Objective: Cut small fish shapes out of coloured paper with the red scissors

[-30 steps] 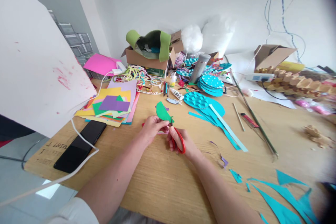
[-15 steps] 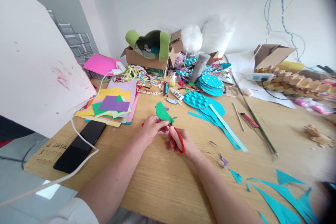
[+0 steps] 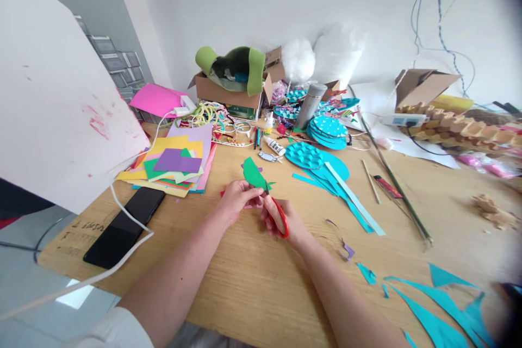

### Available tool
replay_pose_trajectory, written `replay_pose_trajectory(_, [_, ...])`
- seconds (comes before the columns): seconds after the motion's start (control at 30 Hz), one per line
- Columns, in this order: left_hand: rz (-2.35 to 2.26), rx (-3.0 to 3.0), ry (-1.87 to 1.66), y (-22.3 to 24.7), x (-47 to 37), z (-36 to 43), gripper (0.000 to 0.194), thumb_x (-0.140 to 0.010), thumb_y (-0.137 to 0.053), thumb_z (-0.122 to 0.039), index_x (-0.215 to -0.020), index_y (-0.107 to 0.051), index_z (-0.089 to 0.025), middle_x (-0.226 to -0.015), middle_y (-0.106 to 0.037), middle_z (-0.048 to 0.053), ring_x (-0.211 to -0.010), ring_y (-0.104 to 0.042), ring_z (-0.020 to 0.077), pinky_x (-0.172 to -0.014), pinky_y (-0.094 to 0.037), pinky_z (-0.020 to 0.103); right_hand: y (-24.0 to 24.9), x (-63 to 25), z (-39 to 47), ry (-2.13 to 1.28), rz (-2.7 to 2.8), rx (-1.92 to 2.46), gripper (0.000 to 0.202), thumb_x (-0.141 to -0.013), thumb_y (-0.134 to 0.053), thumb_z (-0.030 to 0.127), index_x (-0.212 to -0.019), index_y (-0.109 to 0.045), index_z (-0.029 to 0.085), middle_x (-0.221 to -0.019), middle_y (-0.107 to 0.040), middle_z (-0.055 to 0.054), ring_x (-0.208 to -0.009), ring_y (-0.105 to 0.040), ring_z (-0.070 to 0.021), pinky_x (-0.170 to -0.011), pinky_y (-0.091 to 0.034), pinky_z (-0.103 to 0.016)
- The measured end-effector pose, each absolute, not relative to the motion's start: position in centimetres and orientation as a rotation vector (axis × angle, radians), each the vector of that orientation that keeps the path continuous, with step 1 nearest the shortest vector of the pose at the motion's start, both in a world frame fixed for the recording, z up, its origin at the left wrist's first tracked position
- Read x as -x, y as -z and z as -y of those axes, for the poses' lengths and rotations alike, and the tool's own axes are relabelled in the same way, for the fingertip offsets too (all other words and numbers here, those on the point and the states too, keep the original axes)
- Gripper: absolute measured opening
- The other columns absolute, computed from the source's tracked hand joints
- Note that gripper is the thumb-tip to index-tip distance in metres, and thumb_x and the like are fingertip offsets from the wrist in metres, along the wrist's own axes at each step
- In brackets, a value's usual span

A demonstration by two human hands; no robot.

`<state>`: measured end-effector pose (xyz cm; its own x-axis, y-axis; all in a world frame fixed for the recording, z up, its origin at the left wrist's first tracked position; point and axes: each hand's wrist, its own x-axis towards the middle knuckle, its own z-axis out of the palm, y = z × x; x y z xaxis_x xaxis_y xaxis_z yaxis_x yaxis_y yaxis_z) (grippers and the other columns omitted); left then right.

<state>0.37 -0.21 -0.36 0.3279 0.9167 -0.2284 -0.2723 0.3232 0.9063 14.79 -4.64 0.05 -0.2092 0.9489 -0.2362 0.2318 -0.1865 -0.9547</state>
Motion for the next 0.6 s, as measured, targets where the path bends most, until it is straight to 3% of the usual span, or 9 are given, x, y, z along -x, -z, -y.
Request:
replay_pose_trajectory(0.17, [-0.867,-0.879,-0.975,0.30,-0.42,0.21,0.029,-0.058,-0.081,-0.034,-0.064,-0.063,-0.012,-0.057,-0.062,0.003,-0.050,-0.055,0.0101,-0.052,-0.042,0.023,-0.09,-14.76,4.75,-1.444,1.452,1.398,0.068,-0.075,-0.039,0.083,-0.063,-0.053,0.018,-0.038,-0.049,0.003,-0.029,-0.040,-0.0072,-0.034,-0.028,-0.020])
replay_pose_trajectory(0.6, [-0.889,-0.914,-0.911,0.04,0.07,-0.04,0.026,-0.058,-0.079,-0.034,-0.064,-0.066,-0.012,-0.060,-0.065,0.004,-0.053,-0.056,0.0104,-0.056,-0.043,0.024,-0.70,-15.21,4.81,-1.485,1.532,1.406,0.068,-0.075,-0.039,0.082,-0.063,-0.052,0.017,-0.040,-0.049,0.003,-0.031,-0.041,-0.0065,-0.033,-0.028,-0.018])
